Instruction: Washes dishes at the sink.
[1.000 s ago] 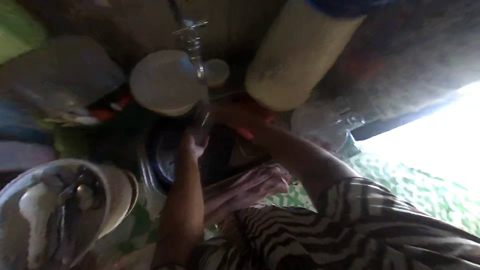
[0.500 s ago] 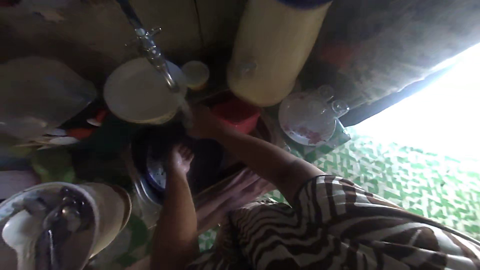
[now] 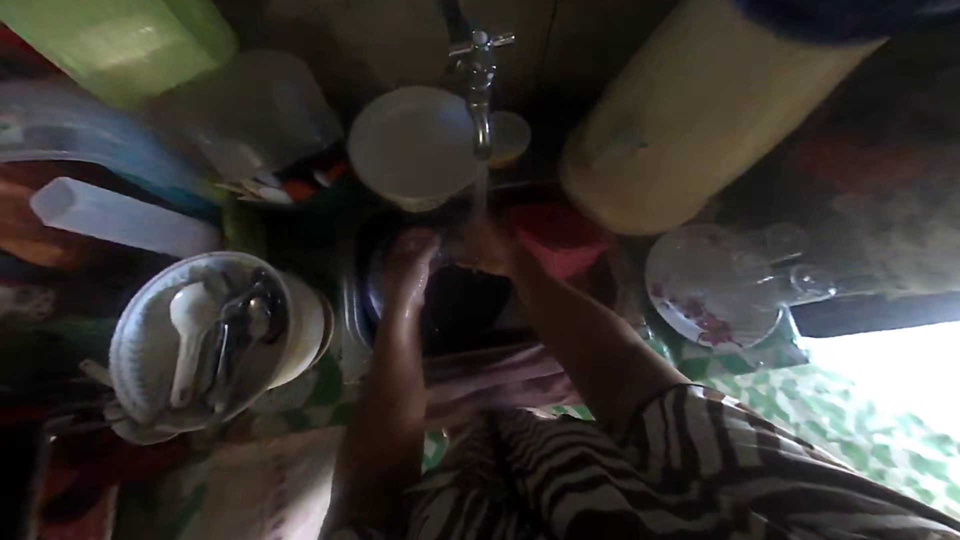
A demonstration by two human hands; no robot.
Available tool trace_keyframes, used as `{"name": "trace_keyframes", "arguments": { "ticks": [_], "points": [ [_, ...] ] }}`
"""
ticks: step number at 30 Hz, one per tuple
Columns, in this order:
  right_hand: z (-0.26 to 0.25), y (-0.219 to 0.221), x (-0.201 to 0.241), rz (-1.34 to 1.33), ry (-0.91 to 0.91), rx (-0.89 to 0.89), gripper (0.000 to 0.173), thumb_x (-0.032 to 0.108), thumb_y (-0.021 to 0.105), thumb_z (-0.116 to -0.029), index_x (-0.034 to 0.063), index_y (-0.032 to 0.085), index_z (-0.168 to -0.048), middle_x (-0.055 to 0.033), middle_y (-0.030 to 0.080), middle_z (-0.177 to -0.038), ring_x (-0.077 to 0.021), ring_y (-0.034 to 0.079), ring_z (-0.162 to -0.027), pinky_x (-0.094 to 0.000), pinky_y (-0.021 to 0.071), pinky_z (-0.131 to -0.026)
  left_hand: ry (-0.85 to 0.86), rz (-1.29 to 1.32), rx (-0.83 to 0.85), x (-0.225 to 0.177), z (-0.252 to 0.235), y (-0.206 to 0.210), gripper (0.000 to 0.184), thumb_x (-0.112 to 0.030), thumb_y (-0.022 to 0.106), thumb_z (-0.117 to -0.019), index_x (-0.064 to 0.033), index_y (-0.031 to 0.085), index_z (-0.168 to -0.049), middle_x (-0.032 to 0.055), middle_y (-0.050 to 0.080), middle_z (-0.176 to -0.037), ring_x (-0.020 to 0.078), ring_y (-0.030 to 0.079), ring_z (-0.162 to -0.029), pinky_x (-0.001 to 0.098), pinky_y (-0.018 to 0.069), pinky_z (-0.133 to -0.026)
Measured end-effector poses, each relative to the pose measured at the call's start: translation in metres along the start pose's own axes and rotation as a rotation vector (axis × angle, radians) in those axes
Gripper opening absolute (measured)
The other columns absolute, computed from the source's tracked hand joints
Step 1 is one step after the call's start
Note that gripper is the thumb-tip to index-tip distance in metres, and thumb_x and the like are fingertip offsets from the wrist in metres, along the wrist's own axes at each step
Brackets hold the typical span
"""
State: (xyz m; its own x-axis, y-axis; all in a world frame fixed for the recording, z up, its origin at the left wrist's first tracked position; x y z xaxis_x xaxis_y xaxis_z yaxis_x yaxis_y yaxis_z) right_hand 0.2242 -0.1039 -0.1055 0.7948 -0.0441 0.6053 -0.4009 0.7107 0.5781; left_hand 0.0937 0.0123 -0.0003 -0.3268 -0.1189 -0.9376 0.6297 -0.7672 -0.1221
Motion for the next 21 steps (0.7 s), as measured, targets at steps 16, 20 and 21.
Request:
{"name": "trace_keyframes", "arguments": {
  "ticks": [16,20,21],
  "points": [
    [0.100,0.061,0.137,1.451,-0.535,-0.059,0.091,0.025,0.089,-0.0759,0.0011,0.045,-0.152,-0.0261,0.045,-0.150,-0.0379,0.048,-0.136,-0.0519,0.0437,-0.111,-0.378,0.565,0.166,0.037,-0.029,0.104,0.037,-0.026,0.045,-0.1102,-0.0017,0.053,-0.136,0.0177,0.064,-0.124,0.0294,0.068,-0.104,0.0453,0.0599,-0.087],
    [0.096,0.048,0.141,1.535,-0.601,-0.215,0.088,0.031,0.086,-0.0786,0.0025,0.045,-0.152,-0.0277,0.048,-0.147,-0.0405,0.046,-0.138,-0.0538,0.0408,-0.113,-0.271,0.397,0.120,0.033,-0.036,0.089,0.032,-0.024,0.052,-0.1076,-0.0007,0.060,-0.129,0.0117,0.066,-0.111,0.0186,0.066,-0.093,0.0336,0.0571,-0.084],
    [0.099,0.054,0.137,1.519,-0.594,-0.185,0.088,0.028,0.087,-0.0781,0.0010,0.045,-0.151,-0.0287,0.047,-0.148,-0.0416,0.046,-0.138,-0.0548,0.0406,-0.113,-0.264,0.369,0.101,0.036,-0.036,0.081,0.033,-0.023,0.051,-0.1081,-0.0009,0.059,-0.131,0.0122,0.066,-0.113,0.0185,0.066,-0.095,0.0336,0.0567,-0.085]
  ]
}}
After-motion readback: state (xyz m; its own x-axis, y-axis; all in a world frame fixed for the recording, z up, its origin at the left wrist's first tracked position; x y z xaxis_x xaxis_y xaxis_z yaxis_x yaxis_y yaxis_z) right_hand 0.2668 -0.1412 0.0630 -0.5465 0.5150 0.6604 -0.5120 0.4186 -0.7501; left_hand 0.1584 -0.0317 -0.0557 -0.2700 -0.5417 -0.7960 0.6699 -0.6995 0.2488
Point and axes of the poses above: each hand's wrist, its own z-axis away from the middle knuckle, its own y-axis out of the palm, x = y × z, the point moved 5 cm from there along -z, towards the middle knuckle
